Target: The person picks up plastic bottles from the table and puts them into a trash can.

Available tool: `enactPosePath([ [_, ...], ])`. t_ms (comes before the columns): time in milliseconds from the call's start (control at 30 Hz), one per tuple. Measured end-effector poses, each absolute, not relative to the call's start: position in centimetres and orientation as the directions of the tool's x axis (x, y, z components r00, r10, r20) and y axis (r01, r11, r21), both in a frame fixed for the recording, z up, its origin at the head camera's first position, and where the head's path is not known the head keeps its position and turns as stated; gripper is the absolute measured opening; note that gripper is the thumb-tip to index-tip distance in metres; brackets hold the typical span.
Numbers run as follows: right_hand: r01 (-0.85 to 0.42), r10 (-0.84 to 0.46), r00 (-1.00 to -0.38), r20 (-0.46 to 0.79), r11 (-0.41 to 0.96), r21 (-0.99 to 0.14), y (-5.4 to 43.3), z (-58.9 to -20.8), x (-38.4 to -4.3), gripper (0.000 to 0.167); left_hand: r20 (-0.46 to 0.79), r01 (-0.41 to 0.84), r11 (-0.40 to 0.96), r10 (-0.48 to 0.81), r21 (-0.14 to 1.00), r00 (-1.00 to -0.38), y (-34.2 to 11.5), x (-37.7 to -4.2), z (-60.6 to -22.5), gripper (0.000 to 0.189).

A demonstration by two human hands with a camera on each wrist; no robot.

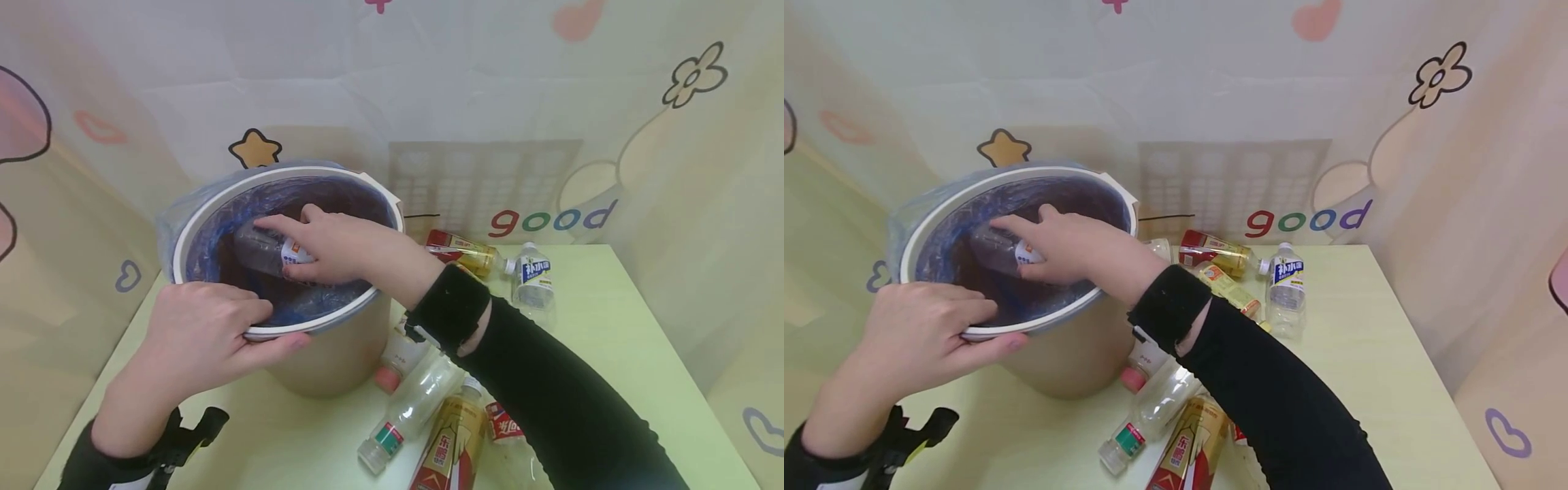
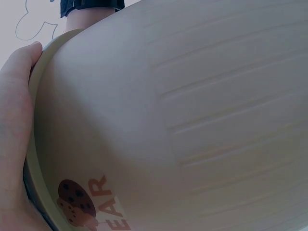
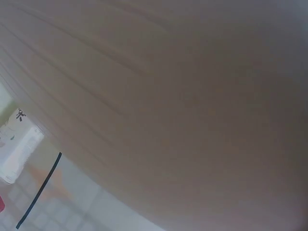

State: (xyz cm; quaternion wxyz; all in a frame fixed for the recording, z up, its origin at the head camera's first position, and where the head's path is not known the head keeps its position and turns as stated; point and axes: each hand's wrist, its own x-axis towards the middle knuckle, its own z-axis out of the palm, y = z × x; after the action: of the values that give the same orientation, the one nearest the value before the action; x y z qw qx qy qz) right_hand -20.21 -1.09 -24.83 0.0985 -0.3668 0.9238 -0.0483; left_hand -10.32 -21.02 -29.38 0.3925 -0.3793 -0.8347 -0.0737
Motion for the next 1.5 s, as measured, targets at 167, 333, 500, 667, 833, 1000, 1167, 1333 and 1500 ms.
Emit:
enactPosePath([
  [167, -0.666, -0.687, -0.702, -0.185, 0.726, -0.172, -1.15, -24.97, -20.07, 0.074, 0.716, 0.692, 0.7, 0.574, -0.176, -0.398, -21.03, -10.29, -29.34, 0.075],
  [333, -0.67, -0.69, -0.696, -0.201, 0.724, -0.166, -1.12, -25.01, -19.94, 0.076, 0.707, 0.69, 0.702, 0.577, -0.174, -0.409, -21.05, -10.27, -29.35, 0.075],
  [500, -0.683, -0.699, -0.688, -0.192, 0.714, -0.152, -1.1, -25.14, -19.93, 0.078, 0.707, 0.69, 0.703, 0.578, -0.175, -0.409, -21.05, -10.25, -29.39, 0.075],
  [667, -0.703, -0.712, -0.687, -0.144, 0.701, -0.117, -1.07, -25.22, -19.86, 0.084, 0.706, 0.693, 0.699, 0.58, -0.176, -0.406, -21.05, -10.15, -29.32, 0.074],
  [833, -0.723, -0.728, -0.677, -0.104, 0.685, -0.093, -0.99, -25.3, -19.84, 0.082, 0.715, 0.696, 0.695, 0.578, -0.179, -0.394, -20.93, -10.18, -29.27, 0.074],
  [1000, -0.735, -0.738, -0.67, -0.08, 0.674, -0.076, -0.85, -25.23, -19.8, 0.079, 0.712, 0.693, 0.698, 0.579, -0.18, -0.398, -20.93, -10.21, -29.24, 0.074],
  [1167, -0.738, -0.74, -0.669, -0.067, 0.672, -0.061, -0.81, -25.23, -19.82, 0.078, 0.713, 0.694, 0.698, 0.577, -0.178, -0.398, -20.91, -10.31, -29.33, 0.075],
  [1333, -0.74, -0.741, -0.67, -0.054, 0.672, -0.042, -0.78, -25.23, -19.83, 0.076, 0.72, 0.697, 0.695, 0.575, -0.178, -0.39, -20.83, -10.4, -29.39, 0.075],
  [1500, -0.759, -0.759, -0.651, -0.015, 0.651, -0.011, -0.75, -25.19, -19.86, 0.073, 0.722, 0.693, 0.698, 0.572, -0.181, -0.388, -20.88, -10.44, -29.47, 0.075],
])
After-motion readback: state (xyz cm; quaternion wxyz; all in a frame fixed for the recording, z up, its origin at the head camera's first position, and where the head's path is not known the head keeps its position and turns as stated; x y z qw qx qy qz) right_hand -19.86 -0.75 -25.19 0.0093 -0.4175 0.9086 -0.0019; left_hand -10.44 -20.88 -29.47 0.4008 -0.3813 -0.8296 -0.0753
